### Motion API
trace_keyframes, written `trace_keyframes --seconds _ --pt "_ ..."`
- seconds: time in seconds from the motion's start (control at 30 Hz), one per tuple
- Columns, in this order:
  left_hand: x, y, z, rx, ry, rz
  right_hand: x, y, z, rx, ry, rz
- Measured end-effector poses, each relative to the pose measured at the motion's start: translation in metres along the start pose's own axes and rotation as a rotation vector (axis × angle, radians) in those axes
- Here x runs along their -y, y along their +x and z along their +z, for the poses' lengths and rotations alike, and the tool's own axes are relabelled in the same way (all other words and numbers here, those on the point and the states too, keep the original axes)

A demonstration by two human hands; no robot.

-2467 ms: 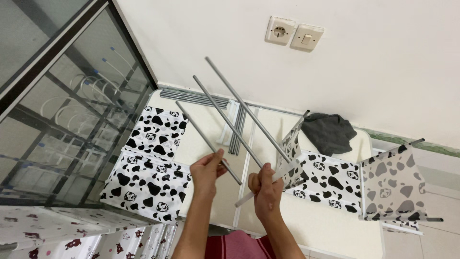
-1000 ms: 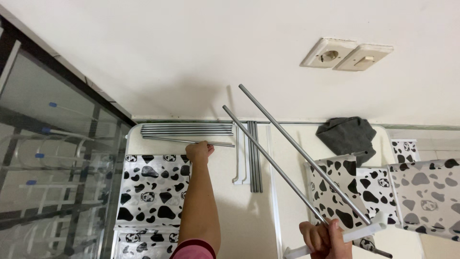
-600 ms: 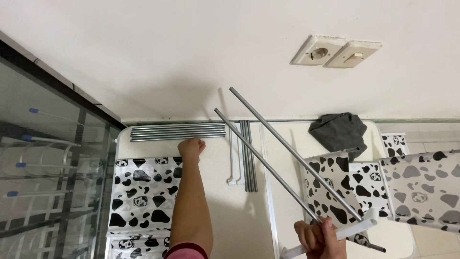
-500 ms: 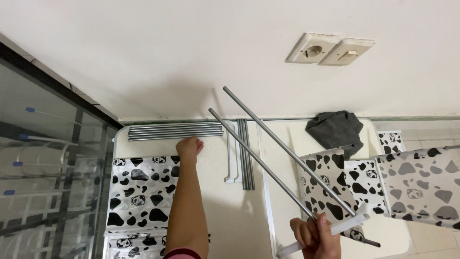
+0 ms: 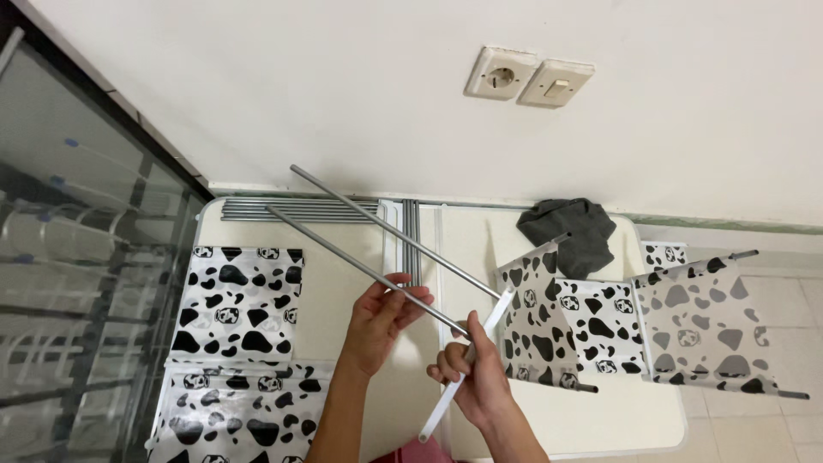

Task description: The person assembles a collapsible drying rack by inserting metal rods into fabric sleeves and connecting them to a white plastic frame. They repeatedly insert and remove rods, adjust the frame, and wipe the surface with a dark cloth.

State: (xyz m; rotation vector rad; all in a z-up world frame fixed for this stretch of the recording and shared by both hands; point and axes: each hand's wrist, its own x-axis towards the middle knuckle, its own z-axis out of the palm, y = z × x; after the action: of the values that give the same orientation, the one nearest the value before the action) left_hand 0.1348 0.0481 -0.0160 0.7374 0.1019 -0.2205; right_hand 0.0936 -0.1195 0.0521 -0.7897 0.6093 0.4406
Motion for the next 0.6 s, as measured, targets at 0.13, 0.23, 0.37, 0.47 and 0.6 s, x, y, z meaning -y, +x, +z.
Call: trace_keyframes --seconds 0.13,0.23,0.37,0.47,0.6 --pt "0.004 -0.008 0.007 -0.137 0.122 0.16 0.01 -0.003 0.004 -0.037 0.053 -0.023" --pt "0.01 -0.009 0.02 -0.294 0.176 0.246 0.01 0.0 -0.003 0.033 0.054 -0.079" --pt "0.023 -0.012 0.048 -0.544 0.216 0.233 0.006 0.002 -0.02 0.083 0.026 -0.209" --pt "0.034 -0.011 0.068 -0.665 0.202 0.237 0.009 0.001 -0.035 0.061 -0.094 -0.361" --pt "0.044 -0.015 0.088 -0.711 0.204 0.2 0.014 -0.009 -0.051 0.071 -0.096 -0.403"
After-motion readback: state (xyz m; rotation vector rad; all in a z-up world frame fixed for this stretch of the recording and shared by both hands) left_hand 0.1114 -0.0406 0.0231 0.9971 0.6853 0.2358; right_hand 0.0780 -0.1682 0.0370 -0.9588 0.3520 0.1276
